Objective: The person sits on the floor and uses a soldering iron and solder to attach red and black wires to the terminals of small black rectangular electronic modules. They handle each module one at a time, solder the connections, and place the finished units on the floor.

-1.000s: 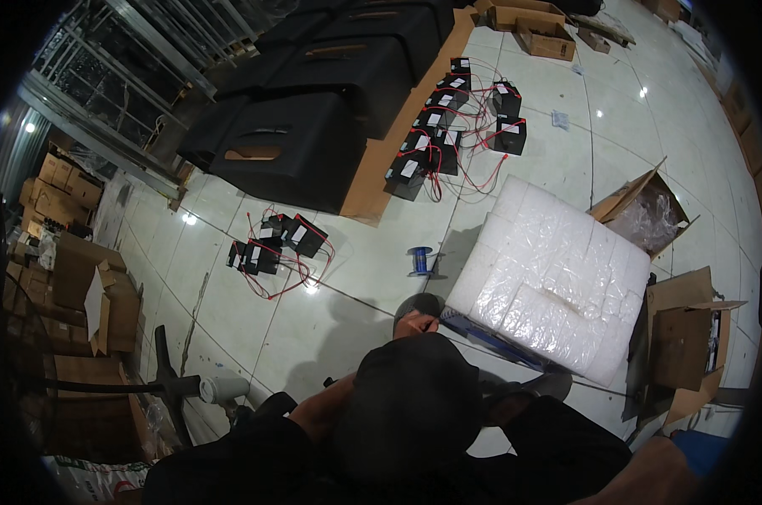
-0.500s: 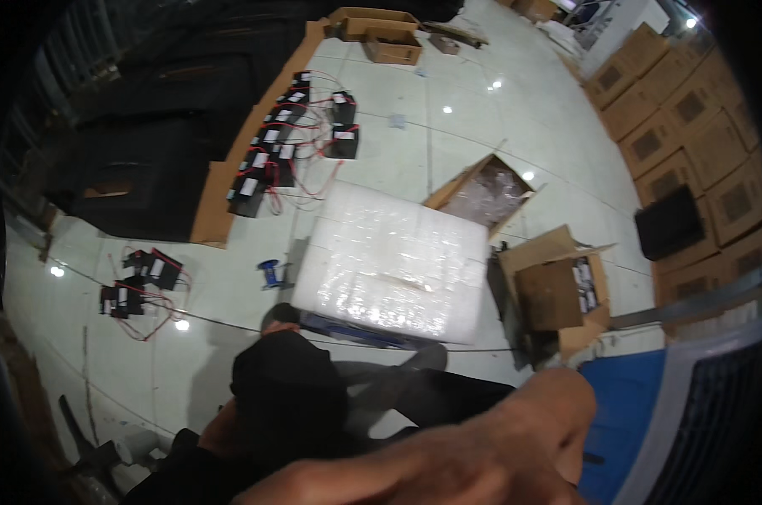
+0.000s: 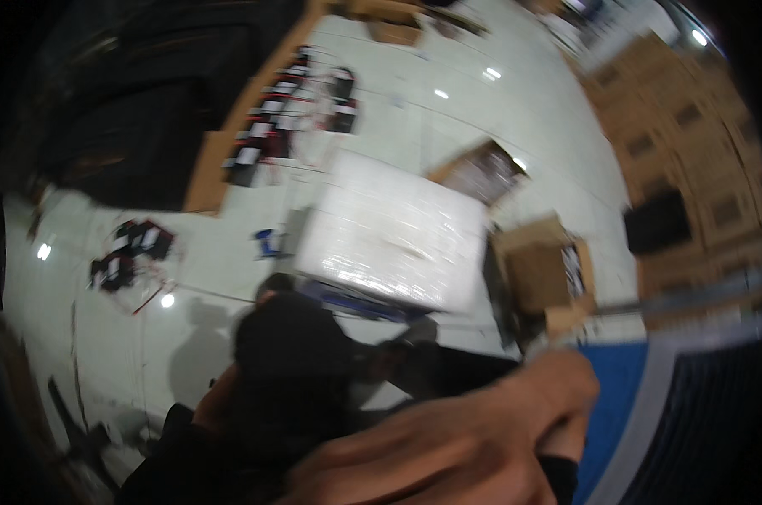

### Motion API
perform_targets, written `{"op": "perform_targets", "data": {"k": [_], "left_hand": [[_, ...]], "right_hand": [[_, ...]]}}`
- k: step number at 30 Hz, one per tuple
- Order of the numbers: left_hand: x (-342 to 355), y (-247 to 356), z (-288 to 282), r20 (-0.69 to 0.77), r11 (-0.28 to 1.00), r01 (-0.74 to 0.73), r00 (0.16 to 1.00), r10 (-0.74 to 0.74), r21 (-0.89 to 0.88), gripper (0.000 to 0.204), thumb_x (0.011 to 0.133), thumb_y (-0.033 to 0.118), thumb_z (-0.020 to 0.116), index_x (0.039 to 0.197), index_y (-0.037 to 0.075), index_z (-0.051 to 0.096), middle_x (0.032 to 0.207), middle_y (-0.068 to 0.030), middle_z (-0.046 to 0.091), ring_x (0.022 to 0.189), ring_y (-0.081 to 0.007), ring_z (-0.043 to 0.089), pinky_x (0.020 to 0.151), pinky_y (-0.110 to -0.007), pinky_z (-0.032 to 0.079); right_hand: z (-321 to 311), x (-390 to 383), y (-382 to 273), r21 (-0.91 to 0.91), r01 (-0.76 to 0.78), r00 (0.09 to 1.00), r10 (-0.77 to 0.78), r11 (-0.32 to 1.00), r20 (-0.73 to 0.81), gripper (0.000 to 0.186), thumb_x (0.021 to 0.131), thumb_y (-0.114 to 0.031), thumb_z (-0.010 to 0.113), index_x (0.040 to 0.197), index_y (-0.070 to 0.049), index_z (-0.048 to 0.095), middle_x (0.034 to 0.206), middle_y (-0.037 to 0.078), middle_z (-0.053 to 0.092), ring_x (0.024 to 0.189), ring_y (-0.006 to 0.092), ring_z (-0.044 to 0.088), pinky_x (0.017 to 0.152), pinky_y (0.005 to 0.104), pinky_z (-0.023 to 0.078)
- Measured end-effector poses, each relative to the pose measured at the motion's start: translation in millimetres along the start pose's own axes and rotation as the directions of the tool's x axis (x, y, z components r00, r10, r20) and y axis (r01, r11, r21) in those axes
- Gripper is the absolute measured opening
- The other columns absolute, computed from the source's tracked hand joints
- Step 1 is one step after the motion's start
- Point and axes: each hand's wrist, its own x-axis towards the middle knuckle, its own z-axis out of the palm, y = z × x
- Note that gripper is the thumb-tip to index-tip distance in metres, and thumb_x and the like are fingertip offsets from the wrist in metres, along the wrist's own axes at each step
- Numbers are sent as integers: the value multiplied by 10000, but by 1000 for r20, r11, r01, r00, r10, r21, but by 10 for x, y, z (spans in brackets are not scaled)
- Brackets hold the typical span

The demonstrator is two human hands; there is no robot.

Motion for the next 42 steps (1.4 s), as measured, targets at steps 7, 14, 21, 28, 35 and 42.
{"op": "perform_targets", "data": {"k": [7,14,21,28,35,42], "left_hand": [[64,274,6,-137,980,170,978,-155,107,156,802,225,728,798,69,735,718,-133,667,756,-323,655,723,-429,531],[142,436,-146,-33,961,276,961,-275,26,186,830,216,663,788,44,720,727,-147,662,773,-332,622,771,-441,493],[129,397,-116,-95,984,174,980,-176,-28,174,827,216,676,782,53,720,745,-108,683,783,-297,634,798,-412,497],[32,350,-61,-133,973,229,964,-231,-29,75,795,129,693,800,61,725,750,-112,669,768,-308,625,752,-405,507],[84,311,-287,44,973,225,974,-223,-50,119,810,138,681,849,35,724,790,-134,678,707,-276,627,765,-407,478],[154,380,-338,119,941,278,945,-304,192,134,823,153,677,851,30,722,789,-125,677,703,-264,625,753,-398,479]], "right_hand": [[-347,13,-826,917,384,887,318,-105,-335,170,954,-158,564,859,-55,659,816,92,659,767,196,649,695,332,555],[-548,466,-1685,-530,-54,999,-42,-846,-34,431,1048,-251,432,780,40,601,688,90,582,673,148,546,687,295,436],[-1337,373,-2215,-3,-266,834,-229,-964,-502,439,951,-173,611,1320,55,543,1276,270,603,1164,364,606,980,420,470],[-1436,229,-2296,59,-161,646,-150,-985,-748,629,867,-202,711,1416,-23,463,1439,250,466,1278,410,508,1044,462,439],[-1433,285,-2447,-64,-48,654,17,-997,-756,618,914,-563,565,1216,-26,615,1172,216,644,1080,382,611,925,476,488],[-814,137,-3188,-165,-363,931,-353,-917,-90,465,920,-409,622,1112,10,686,997,233,703,934,368,681,830,433,530]]}}
